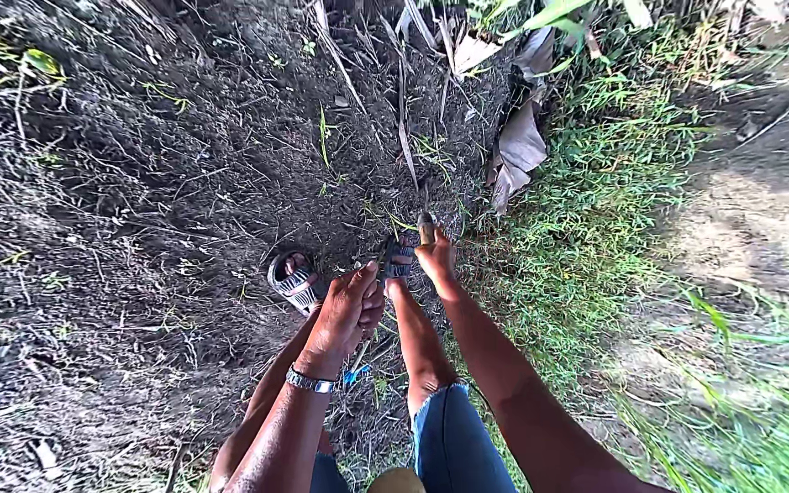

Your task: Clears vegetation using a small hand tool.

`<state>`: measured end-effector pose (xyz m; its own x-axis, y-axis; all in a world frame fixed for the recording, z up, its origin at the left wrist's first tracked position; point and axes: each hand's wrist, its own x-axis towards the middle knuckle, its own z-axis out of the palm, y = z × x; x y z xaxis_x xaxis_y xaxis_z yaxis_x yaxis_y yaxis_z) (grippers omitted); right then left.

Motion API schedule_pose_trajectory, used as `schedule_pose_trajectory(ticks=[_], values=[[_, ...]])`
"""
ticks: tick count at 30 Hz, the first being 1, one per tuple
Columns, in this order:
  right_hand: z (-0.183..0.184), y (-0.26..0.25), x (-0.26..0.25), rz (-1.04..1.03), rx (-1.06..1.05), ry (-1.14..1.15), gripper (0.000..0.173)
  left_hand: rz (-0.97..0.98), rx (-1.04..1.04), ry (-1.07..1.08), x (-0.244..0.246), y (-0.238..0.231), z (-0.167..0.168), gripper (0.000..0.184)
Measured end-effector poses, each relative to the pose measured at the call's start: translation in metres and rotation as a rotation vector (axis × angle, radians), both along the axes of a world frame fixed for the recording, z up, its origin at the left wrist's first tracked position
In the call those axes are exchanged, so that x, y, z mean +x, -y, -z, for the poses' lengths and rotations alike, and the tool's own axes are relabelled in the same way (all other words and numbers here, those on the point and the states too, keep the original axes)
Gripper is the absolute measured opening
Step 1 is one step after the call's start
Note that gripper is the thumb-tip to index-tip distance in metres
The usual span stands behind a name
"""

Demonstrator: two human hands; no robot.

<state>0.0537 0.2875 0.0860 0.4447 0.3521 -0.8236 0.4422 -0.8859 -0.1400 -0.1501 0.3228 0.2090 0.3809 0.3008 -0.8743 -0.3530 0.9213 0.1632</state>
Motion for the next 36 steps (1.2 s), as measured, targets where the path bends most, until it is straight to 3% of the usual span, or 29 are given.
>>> schedule_pose_trajectory(ticks=[3,6,8,10,12,16,19,22,25,27,29,32,36], values=[[-0.014,0.024,0.018,-0.025,0.082,0.067,0.063,-0.052,0.000,-0.019,0.001,-0.003,-0.003,0.047],[-0.016,0.031,0.024,0.154,0.151,-0.006,0.071,-0.129,0.005,-0.004,-0.002,-0.006,-0.005,0.045],[-0.007,0.023,0.022,0.328,0.084,-0.095,0.070,-0.166,0.010,0.010,-0.003,-0.008,-0.008,0.045],[-0.002,0.011,0.028,0.300,-0.003,-0.127,0.069,-0.176,0.045,0.029,-0.002,-0.011,-0.012,0.044],[-0.024,-0.004,0.040,0.043,-0.044,-0.114,0.076,-0.158,0.081,0.040,-0.002,-0.010,-0.016,0.040],[-0.147,-0.048,0.049,-0.729,-0.093,-0.036,0.067,-0.006,0.090,0.061,0.000,0.016,-0.031,0.029],[-0.231,-0.081,0.037,-1.063,0.025,0.034,0.065,0.078,0.096,0.074,-0.004,0.035,-0.053,0.024],[-0.275,-0.119,0.005,-1.349,0.186,0.020,0.060,0.034,0.147,0.064,-0.016,0.043,-0.068,0.026],[-0.257,-0.155,-0.052,-1.510,0.010,0.014,0.047,-0.071,0.136,-0.019,-0.031,0.047,-0.076,0.027],[-0.199,-0.165,-0.089,-1.525,0.033,0.025,0.030,-0.179,0.104,-0.070,-0.040,0.053,-0.072,0.028],[-0.159,-0.169,-0.126,-1.531,0.041,0.028,0.024,-0.297,0.081,-0.086,-0.045,0.061,-0.063,0.029],[-0.163,-0.172,-0.187,-1.555,-0.068,-0.018,0.024,-0.429,0.085,-0.095,-0.048,0.068,-0.049,0.030],[-0.162,-0.160,-0.220,-1.598,-0.116,0.010,0.018,-0.549,0.187,-0.101,-0.060,0.053,-0.051,0.031]])
